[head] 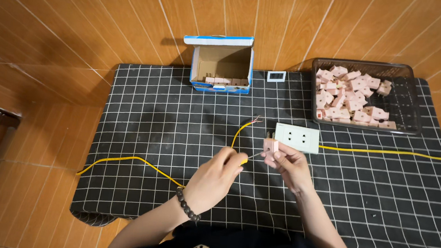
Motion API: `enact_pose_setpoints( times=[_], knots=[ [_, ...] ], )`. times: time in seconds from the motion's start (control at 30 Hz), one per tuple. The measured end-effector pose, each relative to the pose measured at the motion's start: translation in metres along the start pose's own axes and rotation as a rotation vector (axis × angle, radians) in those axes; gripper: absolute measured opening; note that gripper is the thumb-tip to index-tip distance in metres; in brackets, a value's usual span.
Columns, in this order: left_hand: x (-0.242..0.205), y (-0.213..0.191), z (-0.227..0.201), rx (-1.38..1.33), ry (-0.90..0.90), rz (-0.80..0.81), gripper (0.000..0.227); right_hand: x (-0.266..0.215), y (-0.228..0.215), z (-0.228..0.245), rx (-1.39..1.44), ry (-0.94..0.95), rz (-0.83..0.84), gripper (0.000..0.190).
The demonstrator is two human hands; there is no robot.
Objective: The person assembles a pink electrical component by inserting a yellow wire and securing it with a screwdriver. They then insert a metal pin into the component and tighten it. The person repeats this process with another component, inserting a wire and a pin, and securing them with the screwdriver.
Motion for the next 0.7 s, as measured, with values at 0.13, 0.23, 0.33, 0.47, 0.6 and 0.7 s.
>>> enact_pose_setpoints(
  times=[0.13, 0.23, 0.33, 0.47, 0.6, 0.7],
  knots=[
    [-0.011, 0.02, 0.011, -0.009, 0.004, -0.014, 0.02, 0.012, 0.0, -0.012, -0.007, 0.028, 0.039, 0.04],
    [-0.018, 0.035, 0.018, 0.22, 0.054, -0.142, 0.023, 0.02, 0.001, -0.013, 0.032, -0.024, 0.056, 0.04],
    [-0.016, 0.029, 0.015, 0.191, -0.064, -0.209, 0.026, 0.026, 0.005, -0.007, 0.018, -0.093, 0.1, 0.041],
    [-0.01, 0.026, 0.016, 0.156, -0.172, -0.178, 0.024, 0.048, 0.003, -0.01, 0.056, -0.134, 0.153, 0.044],
    [-0.019, 0.049, 0.028, -0.012, -0.152, -0.102, 0.034, 0.057, -0.008, -0.004, -0.002, -0.108, 0.347, 0.053],
    [-0.02, 0.039, 0.024, 0.005, -0.184, -0.071, 0.028, 0.051, -0.005, -0.003, 0.072, -0.089, 0.379, 0.054]
  ],
)
Point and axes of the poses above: each hand's wrist, its own x-axis towards the middle knuckle, its own y-axis out of the palm, z = x × y, the point moved 2 cm from there along x, towards the middle knuckle, and after that the axes turned 15 degrees about -z, right-handed, at the moved point
